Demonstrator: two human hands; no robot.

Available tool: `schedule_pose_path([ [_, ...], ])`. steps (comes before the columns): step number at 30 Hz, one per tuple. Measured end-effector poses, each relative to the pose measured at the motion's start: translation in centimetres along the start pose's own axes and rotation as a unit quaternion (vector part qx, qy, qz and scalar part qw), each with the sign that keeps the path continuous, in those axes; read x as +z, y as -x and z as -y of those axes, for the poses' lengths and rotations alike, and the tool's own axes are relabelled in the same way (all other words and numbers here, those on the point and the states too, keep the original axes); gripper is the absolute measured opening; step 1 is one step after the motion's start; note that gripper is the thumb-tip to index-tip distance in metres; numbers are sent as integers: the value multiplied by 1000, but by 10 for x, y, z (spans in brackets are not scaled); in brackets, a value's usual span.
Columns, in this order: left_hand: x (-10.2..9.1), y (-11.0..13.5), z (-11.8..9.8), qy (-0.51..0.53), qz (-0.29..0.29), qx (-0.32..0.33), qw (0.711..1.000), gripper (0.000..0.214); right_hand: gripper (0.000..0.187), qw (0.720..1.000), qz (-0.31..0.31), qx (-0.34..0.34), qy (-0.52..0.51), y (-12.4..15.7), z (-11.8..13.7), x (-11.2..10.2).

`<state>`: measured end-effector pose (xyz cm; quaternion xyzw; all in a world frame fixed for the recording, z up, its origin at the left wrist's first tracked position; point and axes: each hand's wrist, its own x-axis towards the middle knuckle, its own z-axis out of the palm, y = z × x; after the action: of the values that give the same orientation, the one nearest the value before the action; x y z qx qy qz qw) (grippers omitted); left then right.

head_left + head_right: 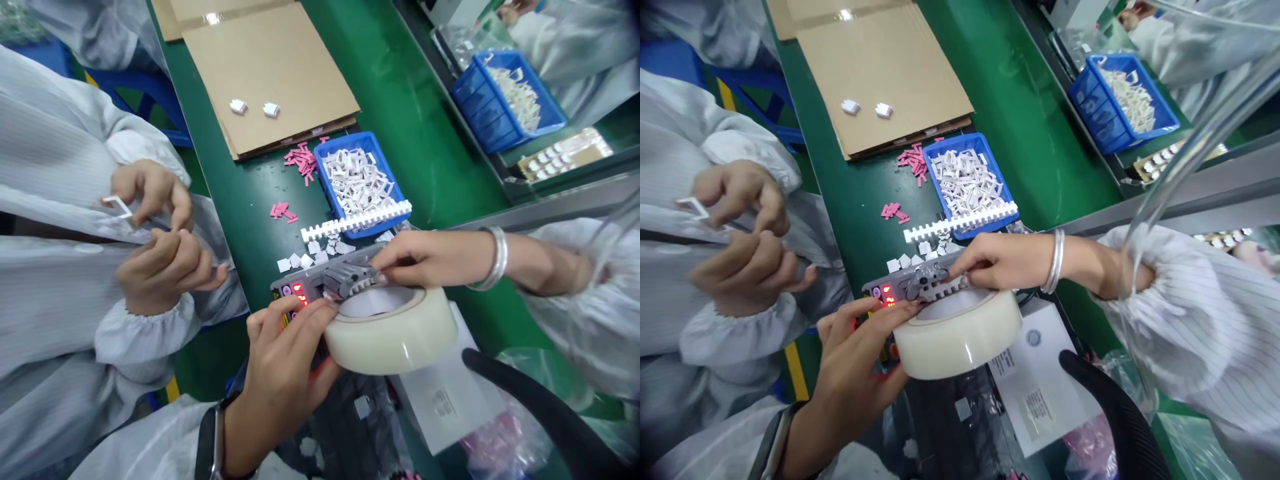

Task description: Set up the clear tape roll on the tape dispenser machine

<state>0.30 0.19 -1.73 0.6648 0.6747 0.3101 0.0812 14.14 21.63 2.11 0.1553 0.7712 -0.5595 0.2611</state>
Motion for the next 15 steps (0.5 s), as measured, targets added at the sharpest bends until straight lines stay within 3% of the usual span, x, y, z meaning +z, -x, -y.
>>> schedule_pose_path([
  [4, 0, -2, -2, -14, -8, -36, 999, 20, 32, 993, -110, 22, -39, 21, -8, -10],
  [7, -1, -3, -1, -12, 2, -45, 999, 22, 33, 972, -200, 55, -107, 40, -16, -11],
  [9, -1, -4, 1, -9, 7, -44, 999, 23, 36, 954, -227, 65, -182, 47, -19, -5],
  [12, -1, -5, 3, -4, 10, -39, 999, 27, 37, 912, -265, 63, -307, 49, -24, 11],
  [15, -4, -3, 5, -2, 12, -43, 999, 32, 34, 848, -338, 62, -403, 49, -37, 29],
])
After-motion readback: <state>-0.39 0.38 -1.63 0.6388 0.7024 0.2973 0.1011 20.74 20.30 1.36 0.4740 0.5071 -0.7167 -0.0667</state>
